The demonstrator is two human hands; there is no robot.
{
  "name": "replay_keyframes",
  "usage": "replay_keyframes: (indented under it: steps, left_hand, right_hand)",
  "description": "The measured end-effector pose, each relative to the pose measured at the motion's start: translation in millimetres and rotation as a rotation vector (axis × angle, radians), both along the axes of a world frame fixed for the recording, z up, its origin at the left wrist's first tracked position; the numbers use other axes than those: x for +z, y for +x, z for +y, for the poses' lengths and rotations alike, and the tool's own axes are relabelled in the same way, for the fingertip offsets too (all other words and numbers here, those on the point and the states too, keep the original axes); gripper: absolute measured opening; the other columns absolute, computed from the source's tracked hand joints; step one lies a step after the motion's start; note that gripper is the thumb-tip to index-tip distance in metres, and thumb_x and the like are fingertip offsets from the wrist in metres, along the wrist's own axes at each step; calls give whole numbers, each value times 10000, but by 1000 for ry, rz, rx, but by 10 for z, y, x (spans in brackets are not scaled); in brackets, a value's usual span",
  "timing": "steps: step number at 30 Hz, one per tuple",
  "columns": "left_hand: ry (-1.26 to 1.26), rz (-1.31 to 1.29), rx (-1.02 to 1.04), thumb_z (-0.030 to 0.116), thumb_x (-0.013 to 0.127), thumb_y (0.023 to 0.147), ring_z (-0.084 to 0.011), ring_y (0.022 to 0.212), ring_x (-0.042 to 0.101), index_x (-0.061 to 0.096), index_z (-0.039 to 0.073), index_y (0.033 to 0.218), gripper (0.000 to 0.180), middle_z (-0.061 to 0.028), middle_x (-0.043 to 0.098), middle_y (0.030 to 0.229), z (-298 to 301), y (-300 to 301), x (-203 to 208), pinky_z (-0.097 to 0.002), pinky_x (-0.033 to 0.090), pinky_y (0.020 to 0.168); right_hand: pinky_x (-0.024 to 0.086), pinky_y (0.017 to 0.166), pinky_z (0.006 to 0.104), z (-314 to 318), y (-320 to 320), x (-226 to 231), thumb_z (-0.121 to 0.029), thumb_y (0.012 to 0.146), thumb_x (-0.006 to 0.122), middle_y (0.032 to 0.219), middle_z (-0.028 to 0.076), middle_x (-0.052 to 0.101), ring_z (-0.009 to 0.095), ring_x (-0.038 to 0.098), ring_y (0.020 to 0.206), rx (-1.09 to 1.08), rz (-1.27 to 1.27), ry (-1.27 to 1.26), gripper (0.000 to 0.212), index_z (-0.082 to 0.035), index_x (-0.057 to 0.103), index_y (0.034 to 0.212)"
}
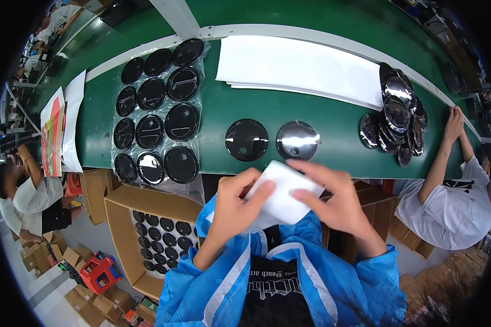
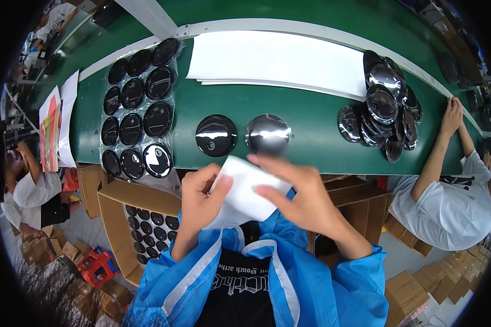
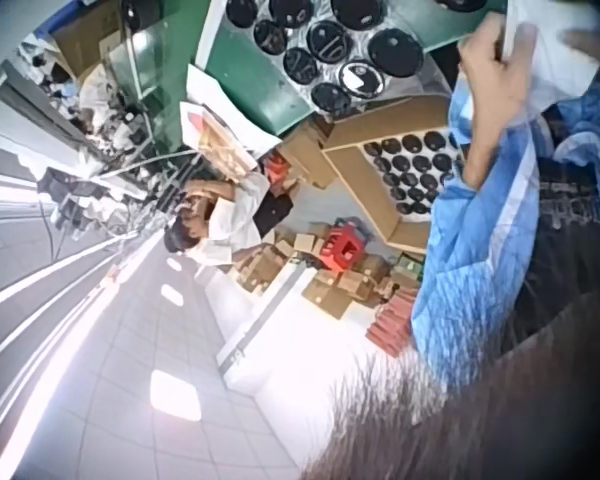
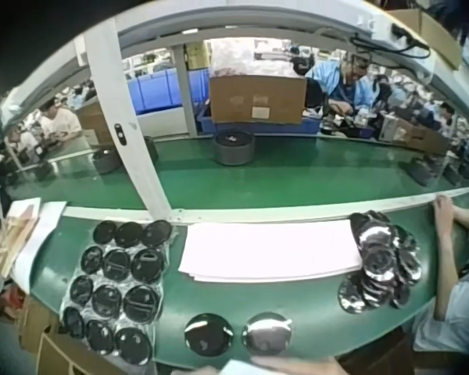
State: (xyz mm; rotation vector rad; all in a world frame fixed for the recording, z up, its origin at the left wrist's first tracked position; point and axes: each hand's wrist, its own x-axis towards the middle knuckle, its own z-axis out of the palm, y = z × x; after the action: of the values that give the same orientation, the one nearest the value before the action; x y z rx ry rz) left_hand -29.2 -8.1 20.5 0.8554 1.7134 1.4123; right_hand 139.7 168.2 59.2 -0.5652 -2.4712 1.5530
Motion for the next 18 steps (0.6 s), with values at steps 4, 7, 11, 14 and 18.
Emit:
replay_keyframes:
  steps: [4, 7, 11, 14, 18]
  left_hand:
    - [-95, -134, -31, 102, 800, 1000, -55, 772, 652, 796, -63, 1015, 166, -60, 758, 836, -102, -84, 45, -246, 501, 649]
    - [-106, -173, -58, 84, 822, 975, -64, 794, 656, 806, -65, 1029, 159, -63, 758, 860, -225, -102, 48, -247, 508, 671]
    - [127, 30, -67, 68, 842, 943, -118, 768, 691, 824, -45, 1047, 155, -94, 769, 897, -300, -44, 72, -256, 534, 688]
    - [323, 348, 40, 54, 841, 935, -164, 742, 717, 828, -23, 1046, 136, -106, 773, 908, -335, -4, 131, -268, 561, 691]
    - [326, 262, -95, 22, 826, 921, -201, 800, 737, 844, -44, 1041, 138, -155, 805, 1005, -447, -5, 157, -275, 558, 722]
  right_hand:
    - [607, 841, 360, 103, -21, 40, -71, 845, 904, 1236, 168, 760, 218, 762, 952, -378, 151, -44, 594, -7, 715, 1404]
    - [614, 862, 373, -114, -20, 239, -71, 848, 892, 1268, 183, 747, 250, 772, 972, -54, 329, 847, 515, -10, 742, 1337]
    - [611, 834, 368, -343, -133, 117, -66, 856, 868, 1188, 156, 761, 282, 762, 932, 175, 288, 561, 401, -17, 771, 1243]
    - [606, 783, 364, -381, -117, 37, -73, 856, 861, 1082, 120, 768, 284, 749, 891, 189, 241, 200, 306, -13, 796, 1149]
    - [597, 716, 360, -398, -174, 20, -81, 804, 862, 980, 80, 758, 268, 738, 859, 212, 254, 265, 292, -15, 808, 1083]
